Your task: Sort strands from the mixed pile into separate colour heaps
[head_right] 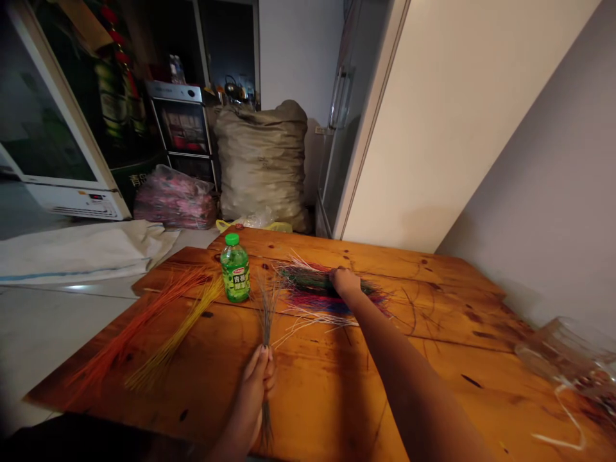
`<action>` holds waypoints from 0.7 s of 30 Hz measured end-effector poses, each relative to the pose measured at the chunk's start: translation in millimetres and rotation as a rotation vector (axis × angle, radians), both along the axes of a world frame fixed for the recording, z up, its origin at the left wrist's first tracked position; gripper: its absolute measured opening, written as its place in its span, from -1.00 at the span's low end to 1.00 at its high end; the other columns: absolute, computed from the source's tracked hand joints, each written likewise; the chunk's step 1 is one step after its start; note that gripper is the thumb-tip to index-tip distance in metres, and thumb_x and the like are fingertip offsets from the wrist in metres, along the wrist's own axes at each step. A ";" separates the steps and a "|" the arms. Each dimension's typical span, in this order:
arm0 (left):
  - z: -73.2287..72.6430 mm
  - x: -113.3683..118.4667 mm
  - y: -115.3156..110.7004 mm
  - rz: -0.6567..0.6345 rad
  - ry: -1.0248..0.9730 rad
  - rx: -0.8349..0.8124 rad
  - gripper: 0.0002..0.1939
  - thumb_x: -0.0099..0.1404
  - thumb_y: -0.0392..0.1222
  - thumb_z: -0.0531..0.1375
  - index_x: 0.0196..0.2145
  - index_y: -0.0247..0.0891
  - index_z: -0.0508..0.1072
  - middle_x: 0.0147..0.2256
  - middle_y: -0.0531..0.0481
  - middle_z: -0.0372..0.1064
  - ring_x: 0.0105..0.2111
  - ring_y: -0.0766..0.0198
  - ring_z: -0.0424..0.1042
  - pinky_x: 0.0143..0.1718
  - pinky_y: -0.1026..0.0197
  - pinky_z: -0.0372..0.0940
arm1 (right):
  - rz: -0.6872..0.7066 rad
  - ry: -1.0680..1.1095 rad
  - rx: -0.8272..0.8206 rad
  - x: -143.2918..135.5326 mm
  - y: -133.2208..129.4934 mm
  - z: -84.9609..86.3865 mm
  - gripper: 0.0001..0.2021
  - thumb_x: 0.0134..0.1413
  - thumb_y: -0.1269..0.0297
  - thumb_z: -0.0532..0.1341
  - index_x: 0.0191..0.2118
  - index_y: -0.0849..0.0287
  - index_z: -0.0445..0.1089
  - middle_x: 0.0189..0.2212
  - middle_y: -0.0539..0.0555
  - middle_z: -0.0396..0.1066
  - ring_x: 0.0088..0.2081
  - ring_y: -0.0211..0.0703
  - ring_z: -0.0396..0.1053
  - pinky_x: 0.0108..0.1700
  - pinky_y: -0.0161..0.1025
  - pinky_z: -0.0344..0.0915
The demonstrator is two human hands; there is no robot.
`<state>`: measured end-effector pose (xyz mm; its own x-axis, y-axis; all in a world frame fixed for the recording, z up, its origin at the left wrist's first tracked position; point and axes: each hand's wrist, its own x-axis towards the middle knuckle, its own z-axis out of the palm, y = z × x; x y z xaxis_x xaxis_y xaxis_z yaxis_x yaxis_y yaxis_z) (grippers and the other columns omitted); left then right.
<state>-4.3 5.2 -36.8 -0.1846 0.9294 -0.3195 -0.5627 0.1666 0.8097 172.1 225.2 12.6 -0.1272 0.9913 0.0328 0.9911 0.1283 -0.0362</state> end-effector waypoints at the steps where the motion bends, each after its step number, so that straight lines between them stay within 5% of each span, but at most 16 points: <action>1: -0.8 -0.2 -0.2 -0.001 0.003 0.011 -0.38 -0.19 0.32 0.22 -0.47 -0.27 0.14 -0.67 0.25 -0.14 -0.73 0.57 -0.15 -0.69 0.40 -0.30 | -0.012 -0.001 0.002 2.5 2.5 2.2 -0.73 0.11 0.29 0.02 -0.22 0.13 0.45 -0.20 0.21 0.42 -0.17 -0.05 0.39 -0.25 -0.24 0.24; 12: -3.3 -1.0 3.0 -0.005 -0.043 0.014 -0.42 -0.19 0.27 0.25 -0.48 -0.26 0.14 -0.68 0.24 -0.10 -0.75 0.56 -0.16 -0.70 0.39 -0.31 | -0.080 -0.026 0.078 44.6 25.3 34.4 -0.65 -0.01 0.41 0.13 -0.05 0.17 0.37 0.00 0.22 0.28 -0.03 -0.02 0.27 -0.07 -0.22 0.17; 16: -5.9 -1.4 4.2 -0.038 -0.047 0.022 -0.40 -0.21 0.29 0.25 -0.50 -0.25 0.12 -0.69 0.26 -0.13 -0.76 0.57 -0.17 -0.70 0.39 -0.33 | -0.009 -0.065 0.093 29.1 19.6 39.2 -0.60 0.03 0.44 0.06 0.03 0.11 0.29 0.08 0.18 0.20 0.04 -0.03 0.20 -0.01 -0.19 0.12; 21: -5.7 -0.8 2.6 -0.009 -0.029 0.018 -0.41 -0.19 0.29 0.25 -0.48 -0.25 0.13 -0.68 0.26 -0.16 -0.74 0.56 -0.17 -0.69 0.38 -0.32 | 0.127 -0.136 -0.030 -1.7 4.2 25.5 -0.77 -0.01 0.24 0.18 -0.18 0.04 0.43 -0.13 0.12 0.41 -0.04 0.00 0.28 -0.05 -0.09 0.13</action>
